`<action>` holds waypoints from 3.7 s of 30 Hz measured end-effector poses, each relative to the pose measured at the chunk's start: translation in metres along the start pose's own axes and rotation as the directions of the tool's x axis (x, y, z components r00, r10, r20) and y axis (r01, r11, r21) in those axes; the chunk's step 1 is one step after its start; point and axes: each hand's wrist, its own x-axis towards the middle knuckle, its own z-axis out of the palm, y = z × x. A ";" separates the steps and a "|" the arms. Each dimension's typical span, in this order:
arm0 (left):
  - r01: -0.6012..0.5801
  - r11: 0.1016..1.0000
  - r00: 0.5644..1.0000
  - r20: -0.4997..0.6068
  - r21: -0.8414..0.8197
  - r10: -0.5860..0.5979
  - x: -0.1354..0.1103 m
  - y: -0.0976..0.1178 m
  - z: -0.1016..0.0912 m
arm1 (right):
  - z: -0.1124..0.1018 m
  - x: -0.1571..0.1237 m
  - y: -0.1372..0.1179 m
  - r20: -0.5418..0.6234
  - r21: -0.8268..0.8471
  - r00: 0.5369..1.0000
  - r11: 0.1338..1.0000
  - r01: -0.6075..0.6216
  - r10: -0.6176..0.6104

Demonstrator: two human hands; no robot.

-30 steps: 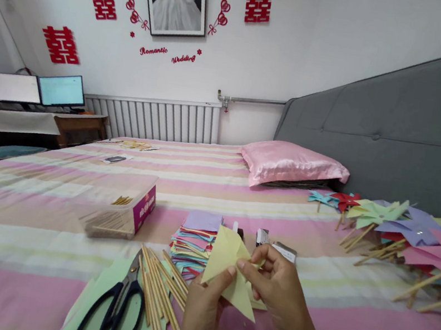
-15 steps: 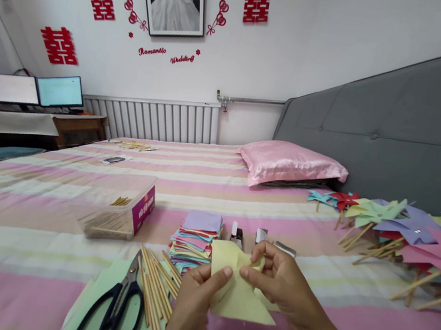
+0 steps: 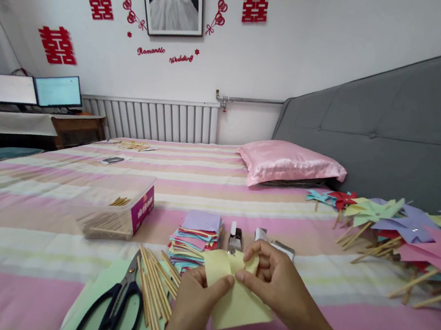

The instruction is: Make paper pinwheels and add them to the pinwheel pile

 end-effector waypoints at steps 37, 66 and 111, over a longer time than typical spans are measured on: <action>0.002 0.929 0.993 -0.111 -0.369 -0.046 0.007 0.002 -0.005 | 0.012 -0.006 -0.001 0.180 -0.234 0.976 0.959 0.162 -0.121; -0.194 0.957 0.969 -0.198 -0.218 0.151 0.004 -0.004 0.004 | 0.022 0.000 0.006 -0.196 0.024 0.980 0.999 -0.032 0.036; -0.220 0.917 0.965 -0.062 0.333 0.254 0.004 -0.003 0.007 | -0.017 -0.005 -0.020 -0.010 -0.409 0.957 0.875 0.260 -0.290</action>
